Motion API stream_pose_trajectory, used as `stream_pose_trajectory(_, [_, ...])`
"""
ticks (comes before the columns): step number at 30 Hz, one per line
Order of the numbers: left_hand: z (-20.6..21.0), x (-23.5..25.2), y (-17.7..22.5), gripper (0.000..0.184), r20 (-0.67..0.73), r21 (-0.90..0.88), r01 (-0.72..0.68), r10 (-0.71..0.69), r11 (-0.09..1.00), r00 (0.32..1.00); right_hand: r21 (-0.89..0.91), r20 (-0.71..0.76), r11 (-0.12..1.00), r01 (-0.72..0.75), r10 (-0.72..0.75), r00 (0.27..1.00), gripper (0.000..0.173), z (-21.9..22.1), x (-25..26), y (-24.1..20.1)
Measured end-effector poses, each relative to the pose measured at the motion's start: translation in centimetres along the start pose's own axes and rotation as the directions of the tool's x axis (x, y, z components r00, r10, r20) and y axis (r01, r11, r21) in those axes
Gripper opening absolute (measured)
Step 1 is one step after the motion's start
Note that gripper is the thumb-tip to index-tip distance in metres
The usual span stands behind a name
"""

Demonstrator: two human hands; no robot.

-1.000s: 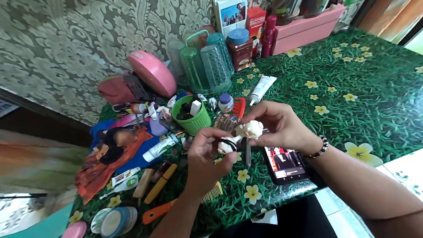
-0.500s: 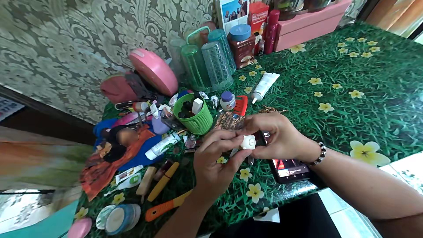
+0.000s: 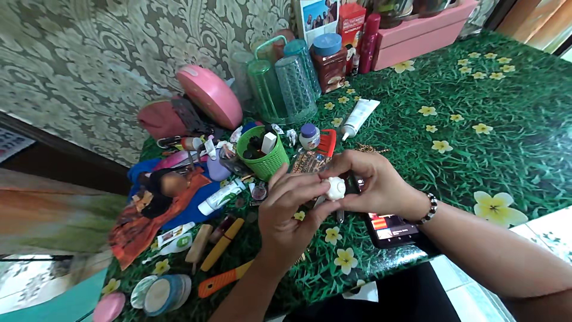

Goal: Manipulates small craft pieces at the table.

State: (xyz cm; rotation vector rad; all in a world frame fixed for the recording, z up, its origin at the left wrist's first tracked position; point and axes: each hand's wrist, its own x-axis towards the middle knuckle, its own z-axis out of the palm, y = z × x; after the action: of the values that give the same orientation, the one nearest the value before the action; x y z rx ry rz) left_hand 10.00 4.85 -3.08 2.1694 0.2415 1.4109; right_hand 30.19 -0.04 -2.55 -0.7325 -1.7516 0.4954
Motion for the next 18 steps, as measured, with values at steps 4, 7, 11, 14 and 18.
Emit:
stream_pose_trajectory(4, [-0.37,0.38,0.04,0.040,0.027,0.181,-0.060,0.056,0.982,0.998,0.057,0.016,0.998,-0.002,0.001,1.000,0.041,-0.48,0.15,-0.16])
stream_pose_trajectory(7, [-0.37,0.39,0.07,0.041,0.010,0.238,-0.075,0.075,0.968,0.997,0.077,0.029,0.997,0.023,-0.025,0.999,0.034,-0.53,0.11,0.00])
stream_pose_trajectory(11, [-0.16,0.19,0.10,0.036,-0.003,0.206,-0.058,0.060,0.977,0.998,0.070,0.030,0.997,0.012,-0.014,0.999,0.033,-0.40,-0.04,0.07])
stream_pose_trajectory(14, [-0.01,0.11,0.14,0.029,-0.001,0.180,-0.048,0.049,0.982,0.999,0.044,0.031,0.998,0.052,-0.053,0.998,0.030,-0.26,-0.12,0.24])
stream_pose_trajectory(18, [0.02,0.08,0.25,0.026,0.003,0.178,-0.005,0.004,0.984,1.000,-0.162,0.024,0.981,0.107,-0.104,0.994,0.021,0.00,-0.05,-0.01])
